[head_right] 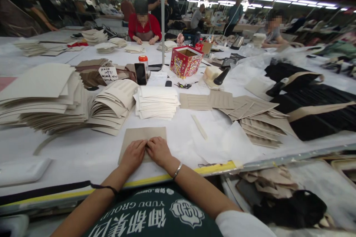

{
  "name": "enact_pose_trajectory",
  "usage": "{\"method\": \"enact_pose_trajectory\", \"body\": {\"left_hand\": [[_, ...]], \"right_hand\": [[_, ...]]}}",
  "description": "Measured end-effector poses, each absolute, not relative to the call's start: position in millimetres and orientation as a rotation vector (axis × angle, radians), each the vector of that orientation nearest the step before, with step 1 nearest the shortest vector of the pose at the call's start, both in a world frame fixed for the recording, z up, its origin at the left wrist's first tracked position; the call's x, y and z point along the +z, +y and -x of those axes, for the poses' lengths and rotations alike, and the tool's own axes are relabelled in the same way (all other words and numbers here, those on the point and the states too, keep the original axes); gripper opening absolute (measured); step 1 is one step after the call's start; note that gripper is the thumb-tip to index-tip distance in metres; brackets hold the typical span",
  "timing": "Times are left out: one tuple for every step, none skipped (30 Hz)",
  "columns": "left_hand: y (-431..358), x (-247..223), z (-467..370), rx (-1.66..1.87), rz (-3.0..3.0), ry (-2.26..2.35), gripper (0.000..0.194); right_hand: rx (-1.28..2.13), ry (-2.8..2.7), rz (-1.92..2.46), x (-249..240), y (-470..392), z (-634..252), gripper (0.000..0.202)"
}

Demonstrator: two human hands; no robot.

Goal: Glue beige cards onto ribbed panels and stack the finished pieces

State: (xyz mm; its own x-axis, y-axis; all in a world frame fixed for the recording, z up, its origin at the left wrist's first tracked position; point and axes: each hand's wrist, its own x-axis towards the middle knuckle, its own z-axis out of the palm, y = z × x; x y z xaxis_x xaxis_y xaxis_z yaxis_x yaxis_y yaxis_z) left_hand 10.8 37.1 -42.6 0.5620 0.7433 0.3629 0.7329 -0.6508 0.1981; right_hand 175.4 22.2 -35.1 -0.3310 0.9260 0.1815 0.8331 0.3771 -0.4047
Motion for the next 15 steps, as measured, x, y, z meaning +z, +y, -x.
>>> {"method": "enact_pose_trajectory", "body": {"left_hand": [[39,-45,-12,0.642,-2.736,1.334,0.025],[40,-47,-11,0.627,-2.721,1.382,0.023],[41,-48,-6,0.615,-2.712,1.43,0.021],[41,-48,0,0.606,-2.708,1.473,0.021],[42,-47,8,0.601,-2.709,1.511,0.021],[43,-45,17,0.599,-2.712,1.545,0.021],[43,-43,25,0.593,-2.713,1.583,0.021],[43,-40,31,0.578,-2.713,1.625,0.02],[44,-37,35,0.561,-2.711,1.668,0.02],[45,-34,36,0.549,-2.708,1.71,0.02],[46,-32,35,0.556,-2.707,1.742,0.021],[47,-31,31,0.586,-2.715,1.744,0.021],[49,-31,24,0.635,-2.736,1.699,0.02],[51,-33,16,0.69,-2.764,1.608,0.019],[53,-36,7,0.734,-2.79,1.487,0.022]], "right_hand": [[0.34,-2.256,1.545,-36,22,-177,0.021],[0.343,-2.248,1.567,-36,21,-180,0.022],[0.342,-2.235,1.596,-35,21,-183,0.023],[0.341,-2.219,1.628,-35,20,-187,0.023],[0.34,-2.202,1.657,-34,20,-191,0.023],[0.339,-2.188,1.677,-34,20,-194,0.022],[0.34,-2.175,1.688,-34,20,-197,0.021],[0.342,-2.164,1.692,-34,20,-199,0.021],[0.351,-2.157,1.69,-34,20,-200,0.02],[0.367,-2.153,1.684,-34,21,-200,0.019],[0.384,-2.149,1.675,-34,21,-200,0.019],[0.395,-2.141,1.665,-33,22,-199,0.019],[0.395,-2.127,1.656,-33,23,-197,0.021],[0.381,-2.106,1.65,-33,25,-195,0.024],[0.356,-2.085,1.65,-33,26,-192,0.028]]}}
